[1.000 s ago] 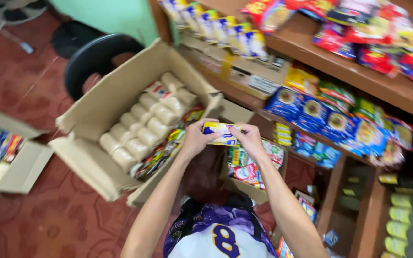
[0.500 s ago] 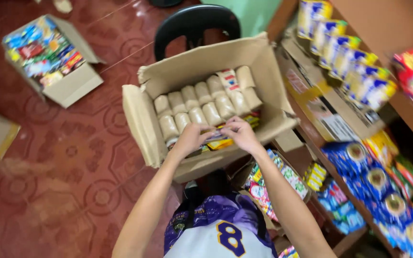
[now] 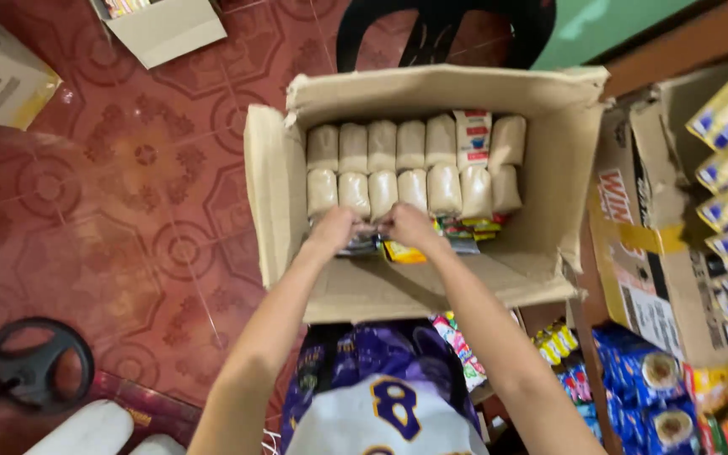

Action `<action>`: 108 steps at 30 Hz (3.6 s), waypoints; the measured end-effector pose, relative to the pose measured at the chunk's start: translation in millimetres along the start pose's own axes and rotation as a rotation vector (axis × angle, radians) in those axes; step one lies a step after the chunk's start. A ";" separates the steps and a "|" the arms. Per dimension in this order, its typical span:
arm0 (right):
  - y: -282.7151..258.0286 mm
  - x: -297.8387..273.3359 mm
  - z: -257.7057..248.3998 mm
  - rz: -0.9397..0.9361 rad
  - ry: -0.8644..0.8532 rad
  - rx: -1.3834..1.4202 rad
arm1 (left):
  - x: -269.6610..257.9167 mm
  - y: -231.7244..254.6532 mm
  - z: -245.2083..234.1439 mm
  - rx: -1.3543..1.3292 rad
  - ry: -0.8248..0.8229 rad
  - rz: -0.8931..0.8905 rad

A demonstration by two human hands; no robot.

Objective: Organizing and stocking various packaged food items onto store shelves from cardboard boxes.

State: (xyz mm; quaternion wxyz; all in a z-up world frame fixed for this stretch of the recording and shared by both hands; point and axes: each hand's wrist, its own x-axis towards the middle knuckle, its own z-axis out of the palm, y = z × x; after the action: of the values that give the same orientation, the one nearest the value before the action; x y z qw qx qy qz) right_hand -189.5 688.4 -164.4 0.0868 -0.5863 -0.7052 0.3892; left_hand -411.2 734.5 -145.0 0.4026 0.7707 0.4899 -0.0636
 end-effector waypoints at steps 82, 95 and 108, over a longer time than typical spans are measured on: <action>-129.5 -285.8 -25.8 -0.040 0.621 0.014 | -17.5 197.9 38.9 0.876 -0.791 0.908; -1.4 -396.6 -185.5 0.355 1.580 0.601 | -74.7 454.5 9.8 -0.205 0.067 1.114; 3.5 -406.5 -256.2 0.449 1.767 1.125 | -59.3 533.7 44.8 -0.168 0.288 1.167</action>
State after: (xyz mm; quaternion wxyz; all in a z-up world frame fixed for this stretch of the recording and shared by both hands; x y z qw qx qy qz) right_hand 82.3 439.4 143.8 0.7508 -0.6523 0.0124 0.1031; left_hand 2.0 557.6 152.2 0.3599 0.8785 0.0392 0.3116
